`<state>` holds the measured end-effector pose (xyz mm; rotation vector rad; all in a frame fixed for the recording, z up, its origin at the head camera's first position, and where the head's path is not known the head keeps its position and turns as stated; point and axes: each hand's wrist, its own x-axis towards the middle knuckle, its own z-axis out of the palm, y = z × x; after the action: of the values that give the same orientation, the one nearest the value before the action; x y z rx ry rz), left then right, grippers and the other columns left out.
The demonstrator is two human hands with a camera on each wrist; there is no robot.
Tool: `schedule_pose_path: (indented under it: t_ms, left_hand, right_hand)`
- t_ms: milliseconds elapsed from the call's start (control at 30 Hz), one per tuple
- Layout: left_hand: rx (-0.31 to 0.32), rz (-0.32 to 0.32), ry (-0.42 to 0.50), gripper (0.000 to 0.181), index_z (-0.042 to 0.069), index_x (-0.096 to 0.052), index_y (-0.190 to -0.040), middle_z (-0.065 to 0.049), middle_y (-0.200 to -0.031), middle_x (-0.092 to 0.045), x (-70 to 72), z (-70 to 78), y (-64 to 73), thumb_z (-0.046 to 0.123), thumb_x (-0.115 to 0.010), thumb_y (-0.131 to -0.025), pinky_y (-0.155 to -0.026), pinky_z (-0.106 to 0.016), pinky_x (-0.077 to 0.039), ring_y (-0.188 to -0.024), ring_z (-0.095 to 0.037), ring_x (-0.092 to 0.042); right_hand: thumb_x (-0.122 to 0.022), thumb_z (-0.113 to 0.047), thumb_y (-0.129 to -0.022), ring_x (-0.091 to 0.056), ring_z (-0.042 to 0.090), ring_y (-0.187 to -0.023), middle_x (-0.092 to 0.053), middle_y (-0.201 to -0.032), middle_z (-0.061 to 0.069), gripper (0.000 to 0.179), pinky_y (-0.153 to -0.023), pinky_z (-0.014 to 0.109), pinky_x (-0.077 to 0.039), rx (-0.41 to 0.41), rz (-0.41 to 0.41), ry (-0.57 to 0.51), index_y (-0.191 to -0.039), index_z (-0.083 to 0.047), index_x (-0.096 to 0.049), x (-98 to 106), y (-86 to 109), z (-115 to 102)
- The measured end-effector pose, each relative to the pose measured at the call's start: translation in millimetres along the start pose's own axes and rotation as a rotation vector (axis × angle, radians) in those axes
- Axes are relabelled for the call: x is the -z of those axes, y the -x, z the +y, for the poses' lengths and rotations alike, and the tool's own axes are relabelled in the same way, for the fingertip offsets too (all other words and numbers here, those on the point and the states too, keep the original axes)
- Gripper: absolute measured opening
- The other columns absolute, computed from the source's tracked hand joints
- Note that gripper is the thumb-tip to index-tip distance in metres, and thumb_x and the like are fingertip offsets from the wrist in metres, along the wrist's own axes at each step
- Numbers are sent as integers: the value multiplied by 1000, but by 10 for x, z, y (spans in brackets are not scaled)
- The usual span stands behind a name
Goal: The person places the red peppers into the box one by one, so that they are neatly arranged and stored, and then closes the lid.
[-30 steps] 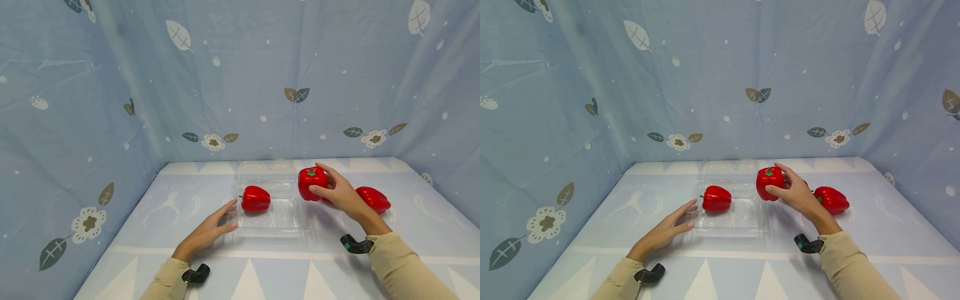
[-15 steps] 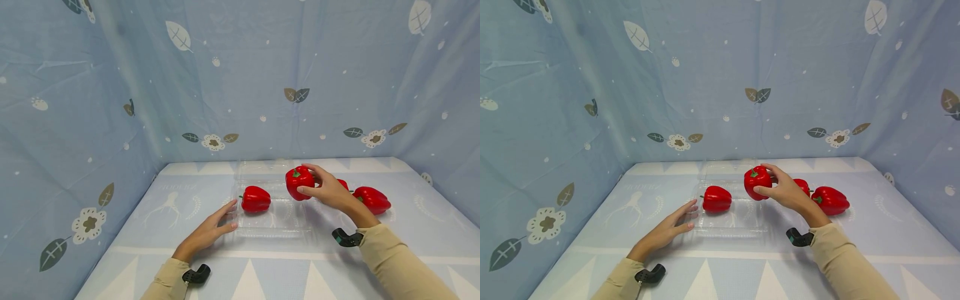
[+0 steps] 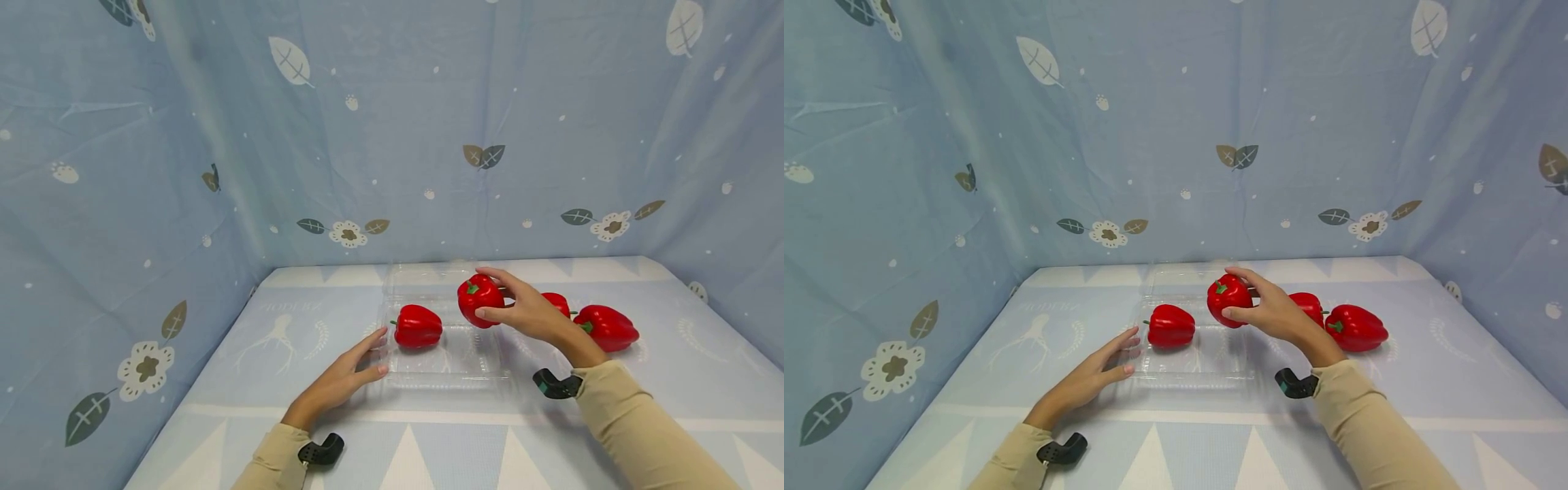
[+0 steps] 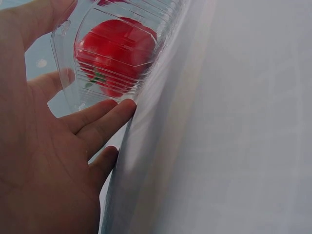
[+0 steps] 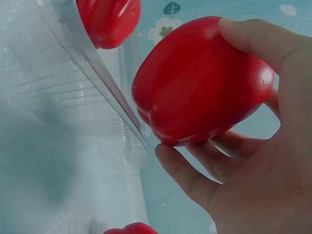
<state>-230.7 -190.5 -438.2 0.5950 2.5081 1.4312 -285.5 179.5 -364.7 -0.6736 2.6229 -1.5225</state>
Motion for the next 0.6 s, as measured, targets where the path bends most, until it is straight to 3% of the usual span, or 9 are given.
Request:
schedule_pose_path:
  t_ms: [367, 600]
  left_hand:
    - [-3, -1, -5, 70, 30, -26, -160, -4, -157, -39, 2, -9, -1, 37, -61, -100, -112, -63, -28, -142, -27, -39]
    - [-10, -4, 4, 70, 30, -27, -160, -5, -157, -40, 6, -5, 2, 37, -61, -99, -112, -64, -28, -142, -28, -40]
  right_hand:
    - [-80, -32, -85, -44, 42, -131, -51, -141, 15, 78, -84, 46, -58, -38, -23, 65, -152, -24, -42, -16, -50, -10]
    - [-81, -22, -83, -47, 39, -126, -53, -137, 14, 79, -82, 42, -58, -2, -52, 92, -152, -21, -42, -51, -75, -43]
